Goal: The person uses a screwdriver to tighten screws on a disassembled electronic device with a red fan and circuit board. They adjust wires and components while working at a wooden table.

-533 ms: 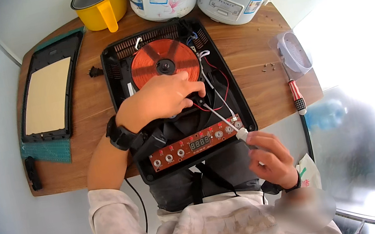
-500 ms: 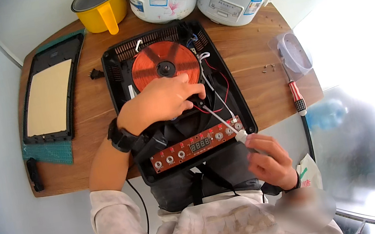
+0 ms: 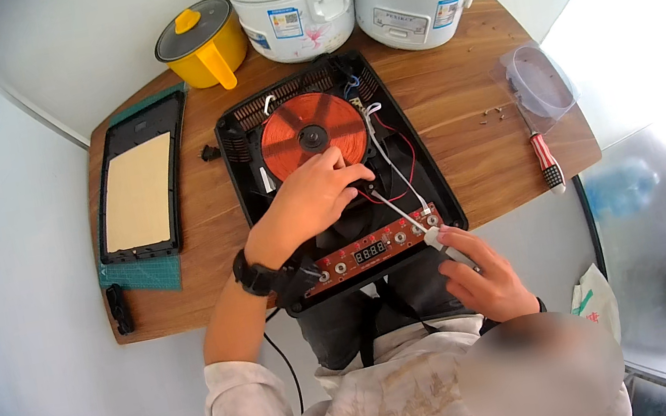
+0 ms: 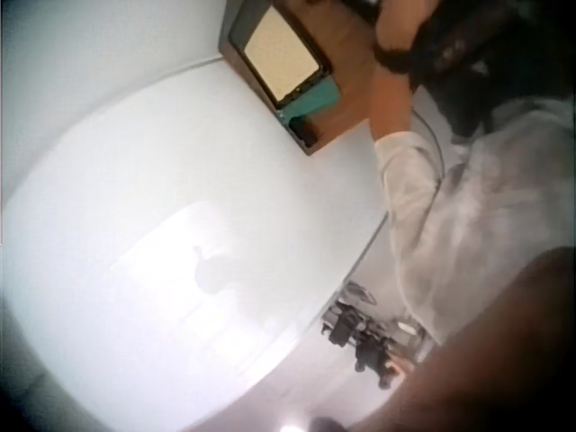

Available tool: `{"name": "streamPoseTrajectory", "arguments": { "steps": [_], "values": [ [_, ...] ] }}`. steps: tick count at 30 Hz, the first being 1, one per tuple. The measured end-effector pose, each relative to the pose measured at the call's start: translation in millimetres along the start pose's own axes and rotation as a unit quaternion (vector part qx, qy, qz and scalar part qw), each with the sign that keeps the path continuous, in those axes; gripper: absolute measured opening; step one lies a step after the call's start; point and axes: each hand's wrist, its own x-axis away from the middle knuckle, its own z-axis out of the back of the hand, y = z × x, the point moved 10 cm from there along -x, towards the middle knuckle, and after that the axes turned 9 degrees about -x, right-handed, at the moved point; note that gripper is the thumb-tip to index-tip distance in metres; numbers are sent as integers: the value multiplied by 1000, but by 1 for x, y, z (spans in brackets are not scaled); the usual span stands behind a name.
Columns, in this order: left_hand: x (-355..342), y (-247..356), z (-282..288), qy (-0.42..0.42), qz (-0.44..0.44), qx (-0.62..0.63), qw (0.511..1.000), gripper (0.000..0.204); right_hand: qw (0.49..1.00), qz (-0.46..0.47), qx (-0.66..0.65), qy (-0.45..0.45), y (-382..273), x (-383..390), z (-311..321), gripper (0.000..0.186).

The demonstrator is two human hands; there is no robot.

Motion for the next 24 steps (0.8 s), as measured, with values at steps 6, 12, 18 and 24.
{"name": "streamPoseTrajectory", "arguments": {
  "steps": [6, 12, 18, 24],
  "values": [
    [12, 28, 5, 33, 41, -33, 998, 32, 999, -24, -18, 20, 12, 6, 3, 36],
    [27, 35, 2, 6, 89, -17, 996, 58, 997, -49, -19, 53, 24, 1, 12, 42],
    [39, 44, -8, 34, 146, -16, 989, 63, 996, -15, -37, 79, 35, -8, 31, 43],
    [48, 50, -22, 119, 181, -37, 975, 65, 998, 9, -15, 67, 30, -16, 44, 41]
  ]
}}
